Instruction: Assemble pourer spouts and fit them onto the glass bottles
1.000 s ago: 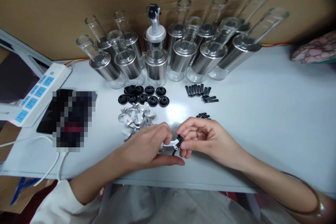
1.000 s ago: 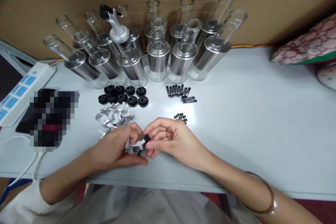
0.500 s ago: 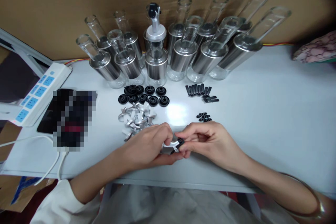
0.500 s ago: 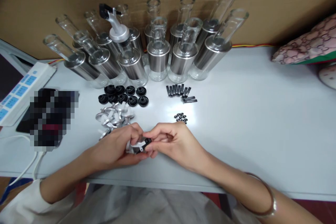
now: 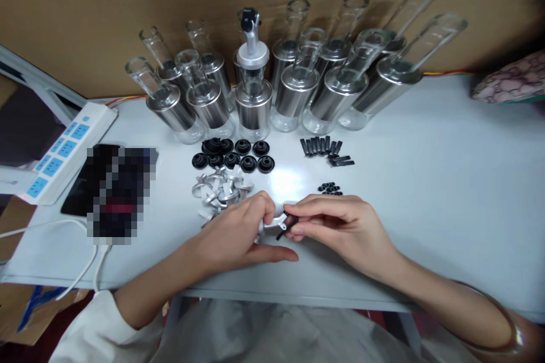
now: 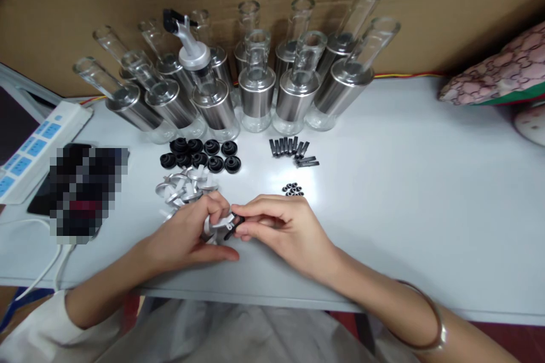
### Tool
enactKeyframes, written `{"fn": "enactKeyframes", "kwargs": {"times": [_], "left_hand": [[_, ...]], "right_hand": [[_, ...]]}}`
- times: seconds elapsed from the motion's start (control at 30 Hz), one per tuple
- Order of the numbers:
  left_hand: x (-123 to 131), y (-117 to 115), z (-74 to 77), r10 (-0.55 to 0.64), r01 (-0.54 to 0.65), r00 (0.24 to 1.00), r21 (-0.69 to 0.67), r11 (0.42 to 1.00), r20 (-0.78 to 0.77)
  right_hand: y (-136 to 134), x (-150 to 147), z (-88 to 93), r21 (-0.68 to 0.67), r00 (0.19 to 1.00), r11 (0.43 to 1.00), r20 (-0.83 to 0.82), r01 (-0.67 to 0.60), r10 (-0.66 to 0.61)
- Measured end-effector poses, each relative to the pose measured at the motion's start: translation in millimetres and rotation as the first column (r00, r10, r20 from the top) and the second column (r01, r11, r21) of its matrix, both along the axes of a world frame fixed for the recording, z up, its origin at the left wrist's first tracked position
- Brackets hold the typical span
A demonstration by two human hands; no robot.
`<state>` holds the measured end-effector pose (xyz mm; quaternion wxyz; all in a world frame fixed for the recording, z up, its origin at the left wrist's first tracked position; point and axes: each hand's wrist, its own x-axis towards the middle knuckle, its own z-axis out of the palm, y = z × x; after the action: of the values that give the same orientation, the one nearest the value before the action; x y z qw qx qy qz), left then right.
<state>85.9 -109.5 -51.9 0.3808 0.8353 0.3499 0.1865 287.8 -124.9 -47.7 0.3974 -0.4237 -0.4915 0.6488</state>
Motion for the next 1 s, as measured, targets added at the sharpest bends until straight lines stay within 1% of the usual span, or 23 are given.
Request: {"fn": "enactKeyframes", "kwargs": {"times": [0.13, 0.3, 0.5, 0.6, 0.7, 0.8, 1.0], "left_hand": [[0.0, 0.2, -1.3, -0.013, 0.012, 0.999, 0.026, 1.000, 0.039], [0.7, 0.2, -1.7, -0.019, 0.017, 0.998, 0.024, 1.000, 0.066], [1.8, 0.8, -1.1, -0.020, 0.020, 1.000, 0.004, 1.000, 0.016], [1.6, 0.8, 0.3, -0.038, 0.038, 0.999, 0.030, 0.999, 0.012], [1.7, 0.6, 0.8, -0.046, 0.044, 0.999, 0.066, 0.997, 0.024], [2.3, 0.4, -0.2, -0.043, 0.041, 0.999, 0.081, 0.996, 0.023], [3.3, 0.7, -1.1, -0.065, 0.064, 0.998, 0.098, 0.993, 0.003]], "right_hand": [[2.0, -0.6, 0.8, -0.040, 1.000, 0.999, -0.014, -0.008, 0.008], [3.9, -2.0, 1.9, -0.060, 0.999, 0.998, -0.041, -0.024, 0.021], [4.7, -2.0, 2.8, -0.202, 0.998, 0.978, -0.052, -0.048, 0.038], [5.5, -1.2, 2.4, -0.261, 0.997, 0.963, -0.047, -0.069, 0.058], [6.5, -0.2, 2.2, -0.310, 0.992, 0.944, -0.091, -0.115, 0.091], [7.3, -0.1, 3.1, -0.334, 0.987, 0.933, -0.124, -0.137, 0.101], [6.7, -1.5, 3.6, -0.350, 0.992, 0.931, -0.101, -0.106, 0.075]]}}
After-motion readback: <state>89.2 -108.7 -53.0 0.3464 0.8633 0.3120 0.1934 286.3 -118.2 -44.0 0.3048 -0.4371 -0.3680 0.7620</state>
